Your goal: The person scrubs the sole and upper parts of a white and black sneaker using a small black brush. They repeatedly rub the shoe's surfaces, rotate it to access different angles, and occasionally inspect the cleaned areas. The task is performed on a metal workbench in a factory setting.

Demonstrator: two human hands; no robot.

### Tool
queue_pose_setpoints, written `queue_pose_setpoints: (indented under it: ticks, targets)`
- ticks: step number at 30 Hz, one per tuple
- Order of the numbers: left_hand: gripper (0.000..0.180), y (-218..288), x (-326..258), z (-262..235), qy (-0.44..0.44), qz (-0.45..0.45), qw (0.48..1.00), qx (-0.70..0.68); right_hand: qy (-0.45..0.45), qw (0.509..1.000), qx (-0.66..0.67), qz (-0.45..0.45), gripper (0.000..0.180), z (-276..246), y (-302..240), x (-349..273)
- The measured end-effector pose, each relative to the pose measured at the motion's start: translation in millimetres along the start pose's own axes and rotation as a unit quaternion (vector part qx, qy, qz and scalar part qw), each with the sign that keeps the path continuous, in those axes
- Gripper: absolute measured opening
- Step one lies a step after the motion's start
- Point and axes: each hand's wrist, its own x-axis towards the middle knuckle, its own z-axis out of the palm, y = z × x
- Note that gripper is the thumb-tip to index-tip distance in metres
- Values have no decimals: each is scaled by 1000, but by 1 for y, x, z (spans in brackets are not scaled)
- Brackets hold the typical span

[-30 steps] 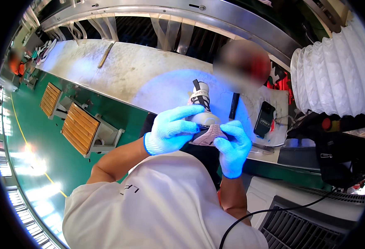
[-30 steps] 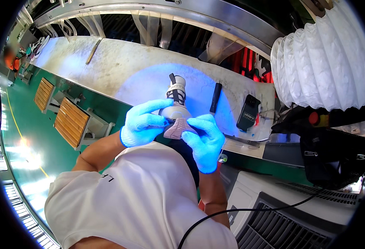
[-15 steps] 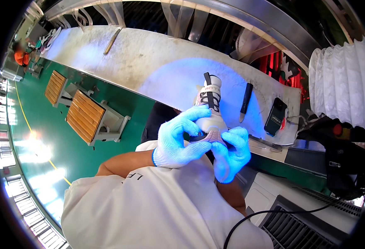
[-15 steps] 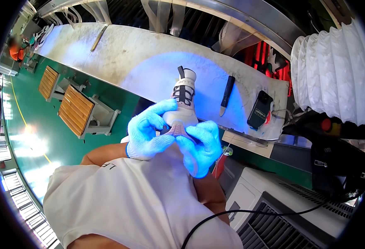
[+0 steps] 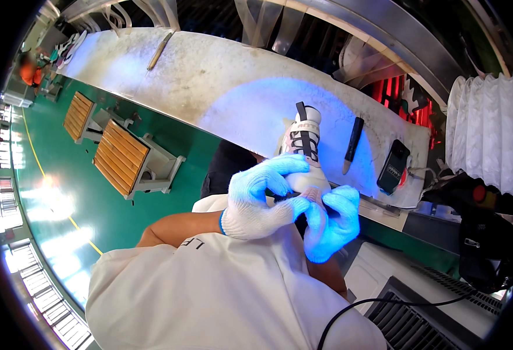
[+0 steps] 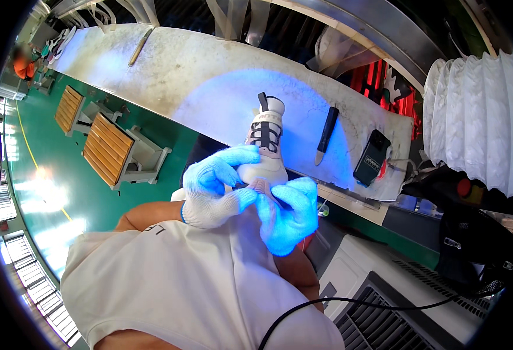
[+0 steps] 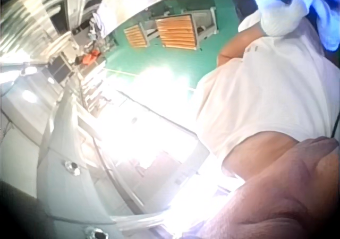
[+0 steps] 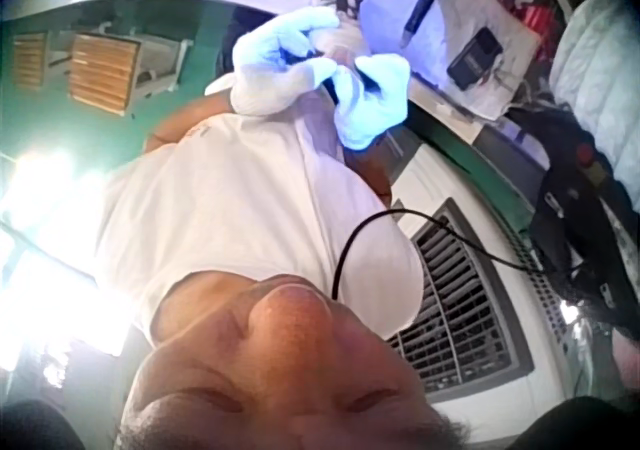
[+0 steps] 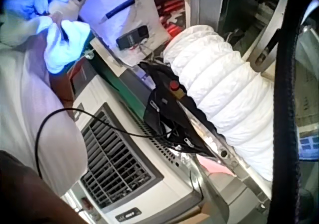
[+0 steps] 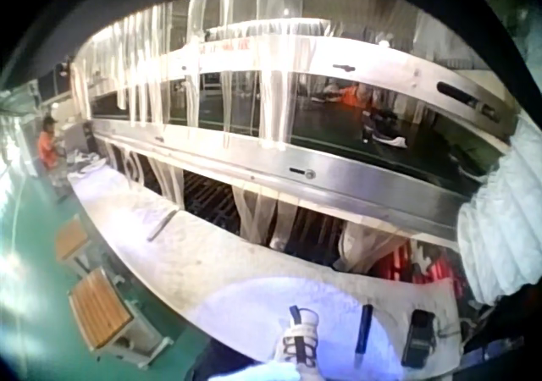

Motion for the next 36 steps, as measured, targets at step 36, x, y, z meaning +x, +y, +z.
queue_pose_setpoints:
  ticks: [36]
  targets:
    - [59, -1, 74, -49, -259, -119, 958, 12, -19, 998, -48, 37, 64, 16, -4, 43]
